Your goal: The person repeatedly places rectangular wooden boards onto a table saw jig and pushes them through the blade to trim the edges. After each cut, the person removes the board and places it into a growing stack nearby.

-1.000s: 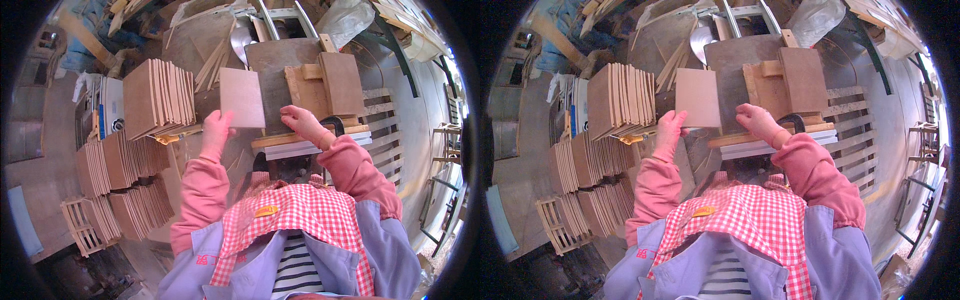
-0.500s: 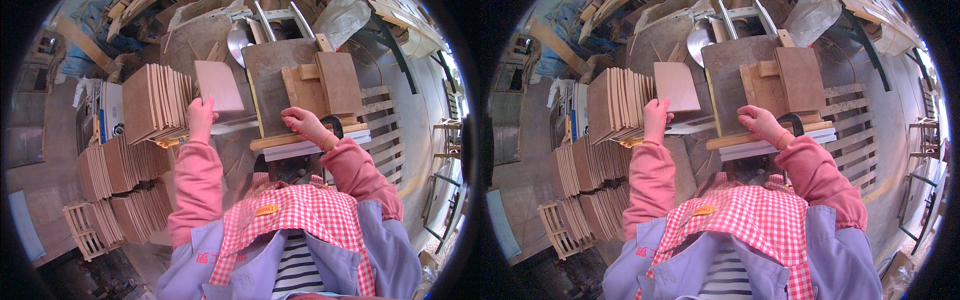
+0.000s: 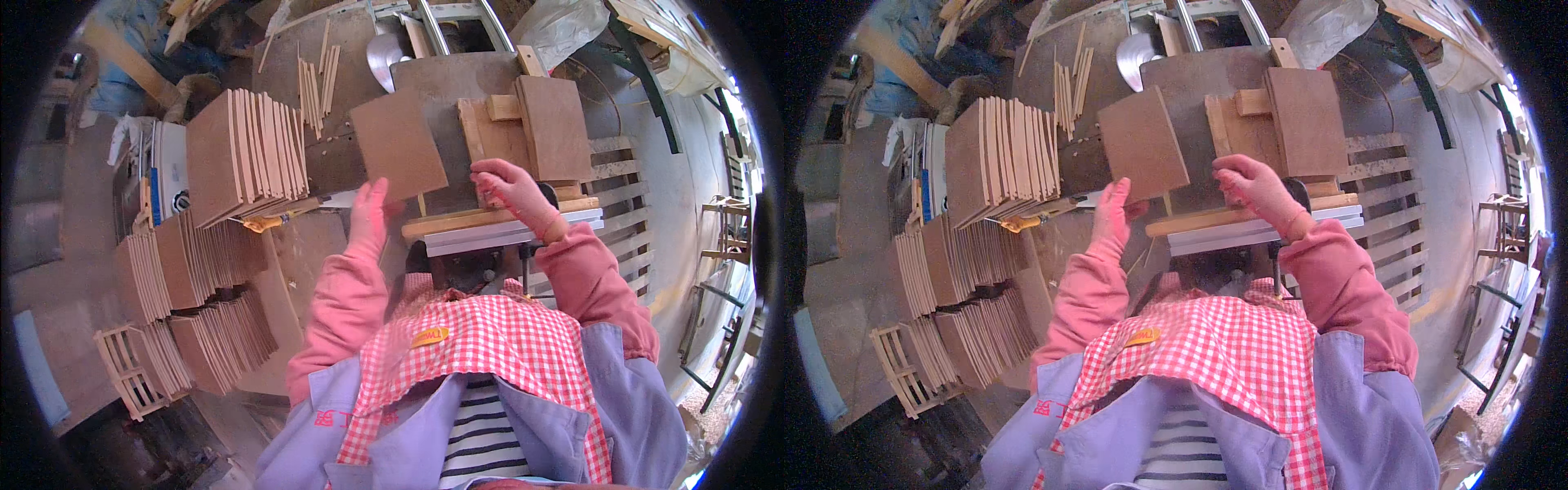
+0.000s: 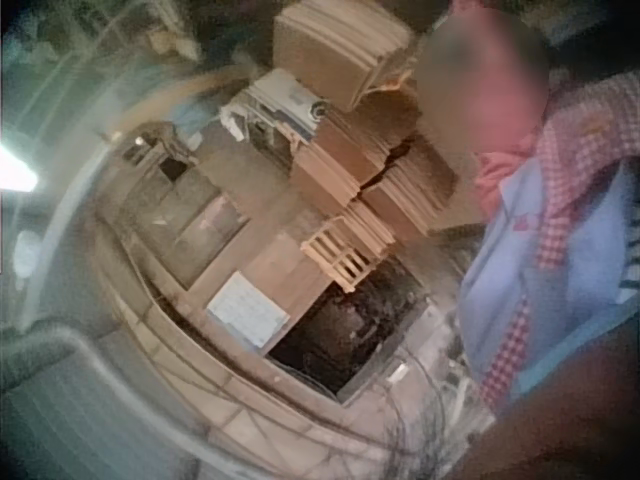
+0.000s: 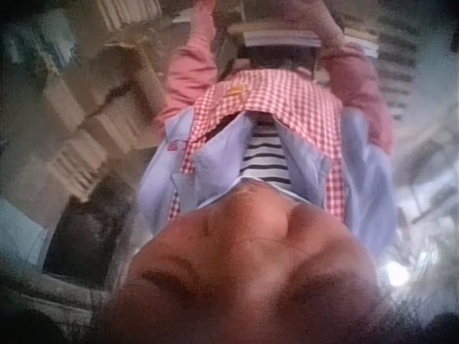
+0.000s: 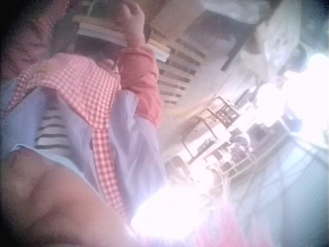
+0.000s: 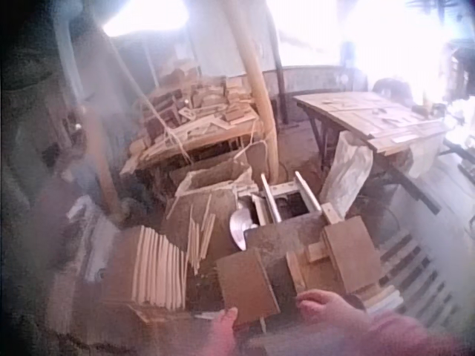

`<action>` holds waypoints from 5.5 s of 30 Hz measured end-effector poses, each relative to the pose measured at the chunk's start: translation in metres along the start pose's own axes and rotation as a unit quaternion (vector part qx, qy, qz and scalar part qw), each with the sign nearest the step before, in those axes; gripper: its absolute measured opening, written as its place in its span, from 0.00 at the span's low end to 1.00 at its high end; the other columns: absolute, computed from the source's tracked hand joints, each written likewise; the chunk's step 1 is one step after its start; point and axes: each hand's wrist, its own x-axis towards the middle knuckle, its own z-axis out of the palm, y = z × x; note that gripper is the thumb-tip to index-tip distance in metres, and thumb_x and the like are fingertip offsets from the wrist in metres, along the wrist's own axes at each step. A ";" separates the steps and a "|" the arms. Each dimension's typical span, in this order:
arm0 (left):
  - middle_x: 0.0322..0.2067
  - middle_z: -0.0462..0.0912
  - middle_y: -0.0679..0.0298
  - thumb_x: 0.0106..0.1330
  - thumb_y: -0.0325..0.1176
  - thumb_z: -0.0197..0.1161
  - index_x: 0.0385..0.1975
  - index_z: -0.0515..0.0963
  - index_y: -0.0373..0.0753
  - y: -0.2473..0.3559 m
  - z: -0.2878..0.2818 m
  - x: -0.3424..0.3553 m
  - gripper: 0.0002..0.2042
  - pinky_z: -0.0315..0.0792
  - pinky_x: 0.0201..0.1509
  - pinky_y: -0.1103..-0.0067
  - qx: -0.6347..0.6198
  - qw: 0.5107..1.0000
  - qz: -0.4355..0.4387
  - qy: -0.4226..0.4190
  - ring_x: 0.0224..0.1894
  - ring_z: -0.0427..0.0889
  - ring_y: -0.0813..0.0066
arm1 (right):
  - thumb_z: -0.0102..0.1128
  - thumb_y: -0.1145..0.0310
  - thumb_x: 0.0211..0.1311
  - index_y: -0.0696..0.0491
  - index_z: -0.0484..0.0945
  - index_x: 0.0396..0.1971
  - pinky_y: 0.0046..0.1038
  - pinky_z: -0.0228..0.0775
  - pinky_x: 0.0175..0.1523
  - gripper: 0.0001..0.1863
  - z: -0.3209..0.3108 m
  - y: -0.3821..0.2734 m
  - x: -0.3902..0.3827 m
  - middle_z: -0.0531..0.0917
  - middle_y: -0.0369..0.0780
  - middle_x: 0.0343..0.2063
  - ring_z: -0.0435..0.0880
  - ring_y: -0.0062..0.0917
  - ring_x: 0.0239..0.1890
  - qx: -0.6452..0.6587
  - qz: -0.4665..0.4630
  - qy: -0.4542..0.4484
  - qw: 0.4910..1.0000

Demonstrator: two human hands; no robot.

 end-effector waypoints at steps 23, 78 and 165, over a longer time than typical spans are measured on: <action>0.25 0.81 0.59 0.68 0.57 0.62 0.32 0.81 0.28 -0.004 0.008 0.015 0.29 0.70 0.38 0.70 0.409 0.891 -0.045 -0.193 0.31 0.75 0.71 | 0.70 0.51 0.56 0.50 0.80 0.55 0.43 0.69 0.63 0.29 0.051 -0.064 0.140 0.81 0.47 0.55 0.75 0.45 0.60 -0.712 -0.171 0.014 0.681; 0.61 0.70 0.48 0.41 0.59 0.79 0.63 0.65 0.32 0.057 0.112 0.081 0.52 0.55 0.74 0.62 0.705 0.591 0.345 -0.186 0.67 0.66 0.51 | 0.73 0.47 0.48 0.42 0.81 0.56 0.46 0.67 0.65 0.33 0.045 -0.151 0.293 0.80 0.43 0.56 0.74 0.43 0.62 -0.773 -0.058 0.045 0.630; 0.23 0.78 0.64 0.69 0.44 0.67 0.24 0.68 0.36 0.077 -0.010 -0.028 0.20 0.68 0.21 0.78 0.424 0.881 0.130 0.167 0.17 0.74 0.78 | 0.71 0.59 0.63 0.62 0.64 0.68 0.25 0.71 0.59 0.39 -0.196 0.024 -0.026 0.81 0.42 0.53 0.79 0.25 0.54 -0.173 -0.095 0.230 0.953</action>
